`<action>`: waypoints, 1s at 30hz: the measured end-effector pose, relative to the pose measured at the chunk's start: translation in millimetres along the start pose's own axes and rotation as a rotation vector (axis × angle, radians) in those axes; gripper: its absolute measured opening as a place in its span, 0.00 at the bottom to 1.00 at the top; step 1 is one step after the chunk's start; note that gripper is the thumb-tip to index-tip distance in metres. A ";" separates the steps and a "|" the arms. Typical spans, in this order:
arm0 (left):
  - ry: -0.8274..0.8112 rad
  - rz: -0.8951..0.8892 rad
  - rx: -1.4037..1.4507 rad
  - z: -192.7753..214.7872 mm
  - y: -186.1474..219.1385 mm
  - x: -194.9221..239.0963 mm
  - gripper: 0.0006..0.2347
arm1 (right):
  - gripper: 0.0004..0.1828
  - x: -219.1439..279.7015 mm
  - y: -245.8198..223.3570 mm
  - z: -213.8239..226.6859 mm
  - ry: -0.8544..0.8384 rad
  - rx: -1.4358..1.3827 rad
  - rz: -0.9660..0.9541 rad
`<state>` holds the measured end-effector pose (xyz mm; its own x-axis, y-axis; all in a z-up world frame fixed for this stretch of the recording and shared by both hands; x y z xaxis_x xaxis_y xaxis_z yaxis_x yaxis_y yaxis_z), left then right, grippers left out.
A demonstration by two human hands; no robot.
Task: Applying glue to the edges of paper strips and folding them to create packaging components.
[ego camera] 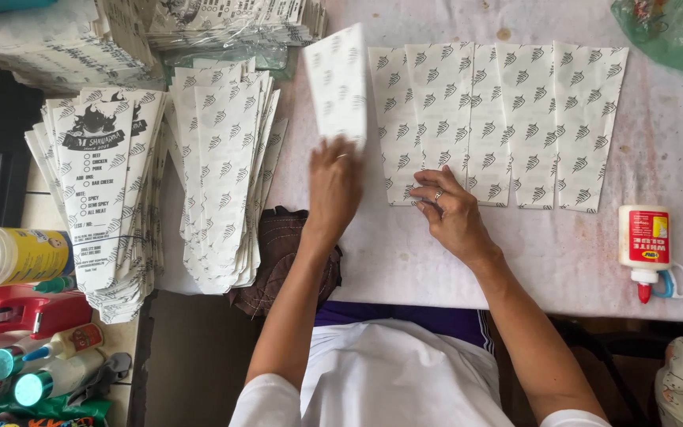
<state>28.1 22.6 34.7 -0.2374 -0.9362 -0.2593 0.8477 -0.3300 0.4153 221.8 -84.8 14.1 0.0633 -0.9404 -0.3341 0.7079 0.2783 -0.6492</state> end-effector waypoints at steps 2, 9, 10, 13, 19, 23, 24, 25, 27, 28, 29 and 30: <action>-0.114 -0.031 0.202 -14.0 11.5 -6.9 0.15 | 0.12 0.8 0.2 -0.5 0.009 -0.006 -0.004; -0.201 -0.210 0.064 -32.8 -12.0 -3.3 0.18 | 0.14 6.0 10.1 -8.0 -0.001 0.046 0.049; -0.174 -0.233 0.061 -33.7 -13.7 -2.7 0.18 | 0.14 7.4 12.1 -9.9 -0.014 0.078 0.067; -0.124 -0.237 -0.001 -44.8 -7.2 -3.3 0.17 | 0.16 7.8 11.1 -12.9 -0.021 0.113 0.096; -0.012 -0.241 0.118 -28.4 -7.2 0.8 0.17 | 0.16 0.1 5.4 -10.8 -0.005 0.146 0.151; 0.040 -0.301 0.237 -9.3 -40.4 20.3 0.09 | 0.16 -19.0 -28.7 -7.2 0.041 0.045 0.179; -0.064 -0.308 0.338 -2.1 -47.8 25.2 0.07 | 0.15 -20.8 -32.7 -12.7 0.018 0.017 0.211; -0.169 -0.313 0.439 5.3 -55.1 30.3 0.06 | 0.15 -22.6 -36.8 -18.2 -0.006 -0.011 0.242; -0.225 -0.316 0.448 16.1 -51.6 33.5 0.08 | 0.14 -24.0 -34.9 -30.6 -0.034 0.037 0.271; -0.280 -0.317 0.465 20.1 -48.8 35.9 0.10 | 0.13 -23.8 -33.5 -36.0 -0.066 0.090 0.299; -0.281 -0.317 0.465 20.1 -48.4 36.4 0.10 | 0.13 -22.8 -29.3 -40.1 -0.067 0.090 0.298; -0.261 -0.318 0.484 19.8 -47.3 37.1 0.09 | 0.11 -21.5 -24.8 -43.5 -0.057 0.116 0.297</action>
<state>-30.2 1.1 22.8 -0.6018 -0.7620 -0.2391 0.4207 -0.5569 0.7161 172.3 -63.0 7.7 0.3161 -0.8320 -0.4560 0.7278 0.5210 -0.4460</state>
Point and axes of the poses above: each hand's wrist, its own x-axis away from the middle knuckle, its own z-axis out of the back of the hand, y = z × x, the point moved 1 cm from there along -x, towards the middle knuckle, and after that the axes turned 5 degrees about z, right-handed, at the moved point
